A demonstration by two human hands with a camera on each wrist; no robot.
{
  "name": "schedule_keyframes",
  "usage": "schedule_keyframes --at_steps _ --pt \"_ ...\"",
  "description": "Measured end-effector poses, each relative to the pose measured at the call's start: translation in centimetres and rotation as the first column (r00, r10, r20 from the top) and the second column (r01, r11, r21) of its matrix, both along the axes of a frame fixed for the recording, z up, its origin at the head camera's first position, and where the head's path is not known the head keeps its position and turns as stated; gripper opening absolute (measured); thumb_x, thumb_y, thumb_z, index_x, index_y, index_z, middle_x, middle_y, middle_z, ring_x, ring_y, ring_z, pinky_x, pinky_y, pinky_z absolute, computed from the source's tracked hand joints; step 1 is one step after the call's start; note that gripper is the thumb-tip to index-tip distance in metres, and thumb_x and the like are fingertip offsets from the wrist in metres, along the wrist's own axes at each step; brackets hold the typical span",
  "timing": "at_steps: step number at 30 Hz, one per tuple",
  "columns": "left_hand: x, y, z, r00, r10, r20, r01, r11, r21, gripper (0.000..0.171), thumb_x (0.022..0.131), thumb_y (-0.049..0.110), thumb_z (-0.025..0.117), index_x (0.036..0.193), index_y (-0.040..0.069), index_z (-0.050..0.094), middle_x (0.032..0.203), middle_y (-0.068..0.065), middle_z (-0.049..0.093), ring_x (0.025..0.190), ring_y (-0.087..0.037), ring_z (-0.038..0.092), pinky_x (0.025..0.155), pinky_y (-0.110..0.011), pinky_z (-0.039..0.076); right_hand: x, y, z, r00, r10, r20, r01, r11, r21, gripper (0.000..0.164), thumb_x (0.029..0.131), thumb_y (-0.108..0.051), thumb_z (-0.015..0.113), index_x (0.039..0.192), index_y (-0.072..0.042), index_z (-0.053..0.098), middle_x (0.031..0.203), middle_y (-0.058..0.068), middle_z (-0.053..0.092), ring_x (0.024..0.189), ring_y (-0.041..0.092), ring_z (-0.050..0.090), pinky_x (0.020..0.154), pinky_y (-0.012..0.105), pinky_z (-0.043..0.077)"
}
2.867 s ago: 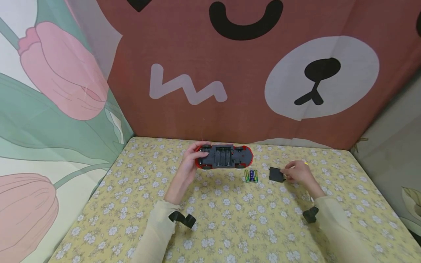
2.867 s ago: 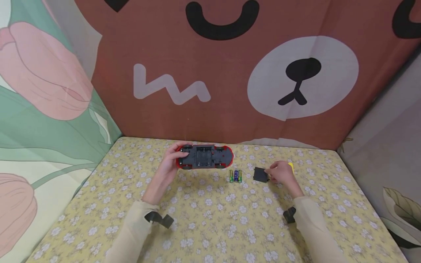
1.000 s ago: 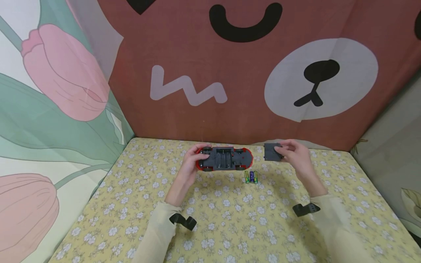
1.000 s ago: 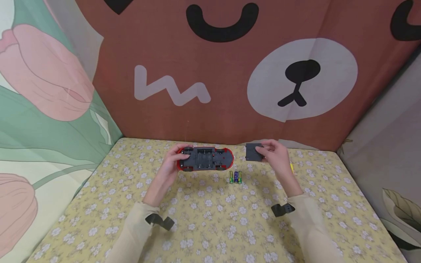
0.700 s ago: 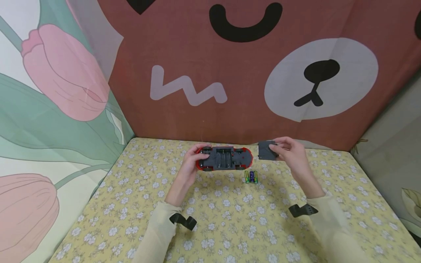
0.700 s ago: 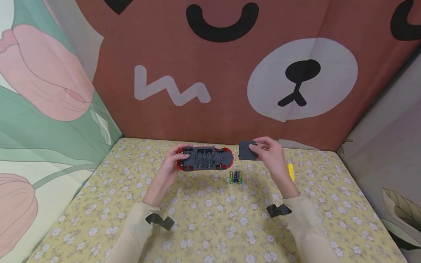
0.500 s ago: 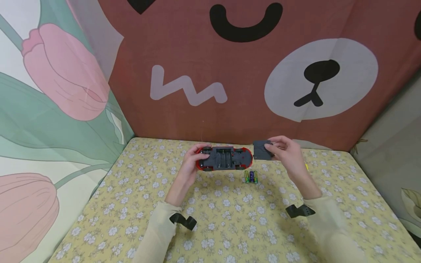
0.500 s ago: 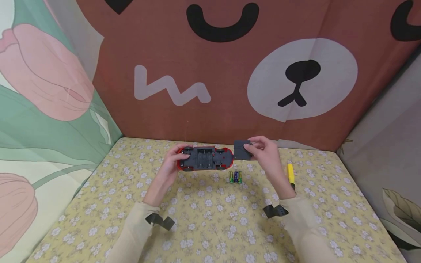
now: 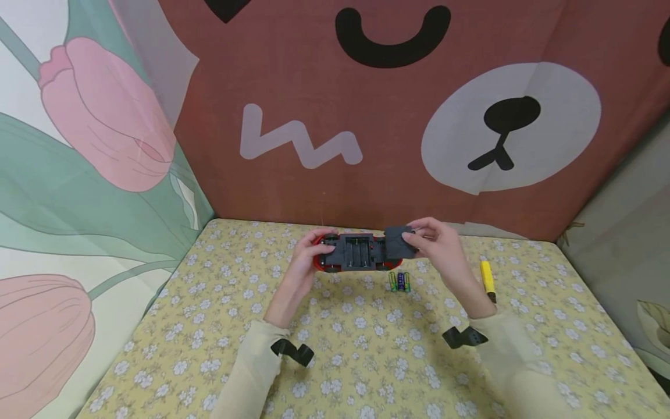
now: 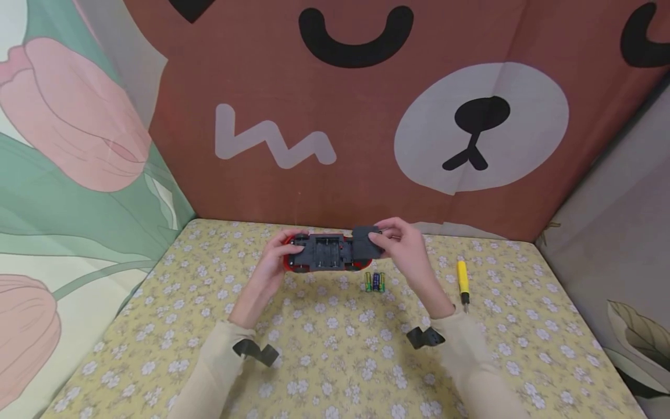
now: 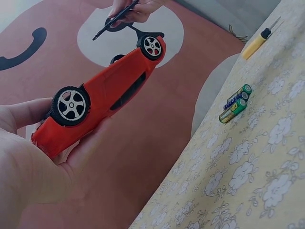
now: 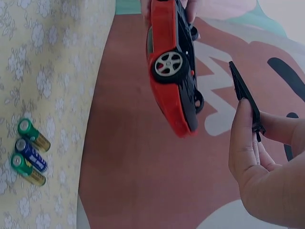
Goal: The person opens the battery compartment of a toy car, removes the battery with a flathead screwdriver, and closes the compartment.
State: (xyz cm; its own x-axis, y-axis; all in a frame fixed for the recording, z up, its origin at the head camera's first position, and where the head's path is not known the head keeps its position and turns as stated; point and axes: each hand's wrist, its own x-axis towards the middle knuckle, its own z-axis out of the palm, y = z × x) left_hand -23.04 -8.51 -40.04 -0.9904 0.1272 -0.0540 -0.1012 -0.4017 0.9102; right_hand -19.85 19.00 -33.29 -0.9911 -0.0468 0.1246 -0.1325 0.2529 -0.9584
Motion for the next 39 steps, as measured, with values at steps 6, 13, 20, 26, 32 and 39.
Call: schedule_keyframes --at_steps 6,13,20,26,32,39 --pt "0.1 0.1 0.0 1.0 -0.003 -0.013 0.003 1.0 -0.012 0.033 0.091 -0.005 0.063 0.121 0.006 0.069 0.135 -0.015 0.058 0.112 -0.028 0.061 0.078 -0.03 0.058 0.0 -1.1 -0.3 0.999 0.028 0.02 -0.028 1.0 -0.002 0.031 0.1 -0.014 0.07 0.122 0.007 0.062 0.089 0.008 0.065 0.079 0.015 0.067 0.073 0.033 0.061" --pt "0.2 0.2 0.0 1.0 -0.009 -0.011 0.009 1.0 -0.019 0.033 0.091 -0.005 0.063 0.122 0.006 0.068 0.135 -0.015 0.059 0.111 -0.028 0.062 0.078 -0.031 0.058 -0.2 -2.7 -1.1 0.999 0.035 0.032 -0.036 0.999 0.03 0.03 0.099 -0.013 0.071 0.121 0.005 0.063 0.092 0.011 0.063 0.076 0.018 0.064 0.069 0.03 0.059" --pt "0.3 0.5 0.1 1.0 -0.001 0.007 0.001 1.0 -0.021 0.035 0.09 -0.005 0.064 0.125 0.0 0.065 0.129 -0.012 0.062 0.106 -0.025 0.064 0.075 -0.03 0.058 -0.4 -4.1 -1.8 0.999 0.032 0.039 -0.034 0.998 0.056 0.025 0.098 -0.011 0.072 0.118 0.003 0.065 0.088 0.009 0.062 0.074 0.021 0.065 0.068 0.033 0.061" --pt "0.4 0.6 0.0 1.0 -0.009 0.011 0.009 1.0 -0.026 0.03 0.089 -0.003 0.066 0.115 0.011 0.072 0.131 -0.012 0.061 0.106 -0.026 0.063 0.077 -0.03 0.058 -0.6 -5.0 -2.2 0.999 0.022 0.038 -0.026 0.995 0.097 0.024 0.098 -0.011 0.072 0.116 0.003 0.065 0.085 0.009 0.065 0.075 0.021 0.066 0.071 0.044 0.062" --pt "0.3 0.7 -0.3 1.0 -0.013 0.016 0.014 0.998 -0.053 0.037 0.09 -0.003 0.066 0.127 0.0 0.066 0.133 -0.013 0.061 0.108 -0.027 0.064 0.077 -0.031 0.058 -0.8 -5.8 -2.5 0.998 -0.028 0.056 0.022 0.993 0.116 0.023 0.097 -0.01 0.073 0.116 0.002 0.066 0.088 0.011 0.067 0.075 0.021 0.068 0.071 0.041 0.062" --pt "0.3 0.7 -0.3 0.999 -0.02 0.029 0.021 0.998 -0.051 0.04 0.091 -0.002 0.067 0.13 0.0 0.064 0.131 -0.013 0.063 0.105 -0.023 0.067 0.077 -0.029 0.058 -0.8 -6.2 -2.6 0.997 -0.037 0.063 0.029 0.992 0.122 0.022 0.098 -0.01 0.073 0.115 0.002 0.065 0.086 0.011 0.065 0.075 0.022 0.068 0.066 0.033 0.061"
